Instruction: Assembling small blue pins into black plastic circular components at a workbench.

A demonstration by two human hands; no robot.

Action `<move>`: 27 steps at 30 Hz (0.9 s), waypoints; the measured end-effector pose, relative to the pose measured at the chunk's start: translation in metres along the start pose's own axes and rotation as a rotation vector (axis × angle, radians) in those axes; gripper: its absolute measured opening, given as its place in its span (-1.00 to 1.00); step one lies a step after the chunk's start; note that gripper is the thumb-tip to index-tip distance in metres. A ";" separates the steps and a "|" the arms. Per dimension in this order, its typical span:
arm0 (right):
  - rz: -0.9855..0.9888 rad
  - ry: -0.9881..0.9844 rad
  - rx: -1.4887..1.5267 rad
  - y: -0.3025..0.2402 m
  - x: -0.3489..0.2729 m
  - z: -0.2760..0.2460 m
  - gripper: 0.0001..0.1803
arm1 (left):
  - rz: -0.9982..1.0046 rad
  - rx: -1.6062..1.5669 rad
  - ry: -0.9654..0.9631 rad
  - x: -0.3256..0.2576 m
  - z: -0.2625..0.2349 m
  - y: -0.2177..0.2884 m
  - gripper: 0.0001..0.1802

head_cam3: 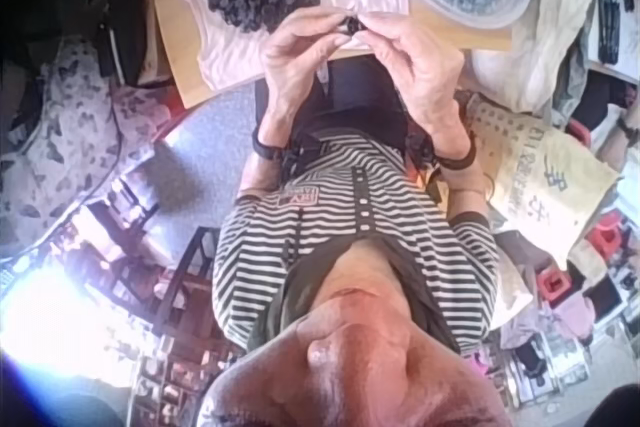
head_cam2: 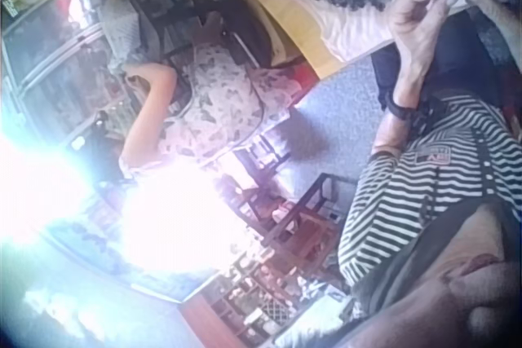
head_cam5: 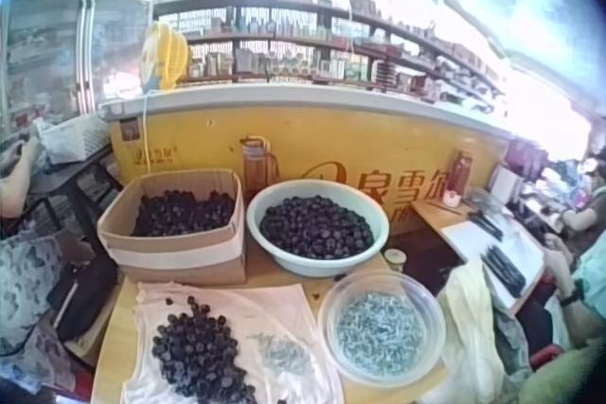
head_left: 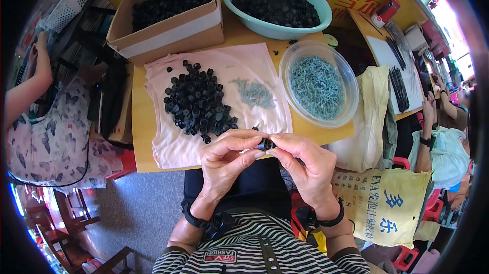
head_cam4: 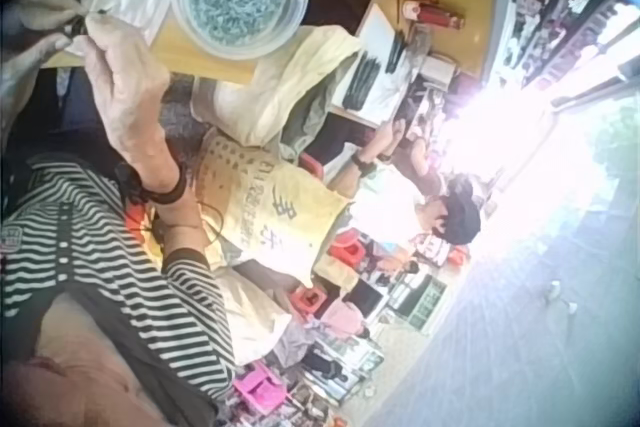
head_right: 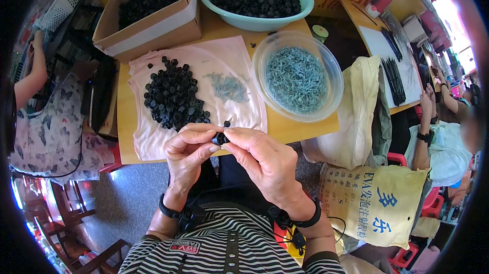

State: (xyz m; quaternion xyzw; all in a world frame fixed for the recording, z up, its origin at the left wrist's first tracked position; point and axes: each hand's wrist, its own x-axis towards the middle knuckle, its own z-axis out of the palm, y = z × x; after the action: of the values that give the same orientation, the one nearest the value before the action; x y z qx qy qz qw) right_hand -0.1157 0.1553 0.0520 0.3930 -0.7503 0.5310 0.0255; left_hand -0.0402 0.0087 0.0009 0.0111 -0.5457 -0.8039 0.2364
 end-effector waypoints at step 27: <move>-0.014 0.022 -0.034 0.010 -0.001 0.011 -0.53 | -0.281 -0.245 0.137 -0.001 0.012 -0.004 -0.79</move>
State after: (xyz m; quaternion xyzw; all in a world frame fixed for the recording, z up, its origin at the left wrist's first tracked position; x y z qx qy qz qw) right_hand -0.1168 0.1481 0.0390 0.3919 -0.7562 0.5222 0.0440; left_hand -0.0440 0.0207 0.0019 0.1130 -0.4196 -0.8867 0.1580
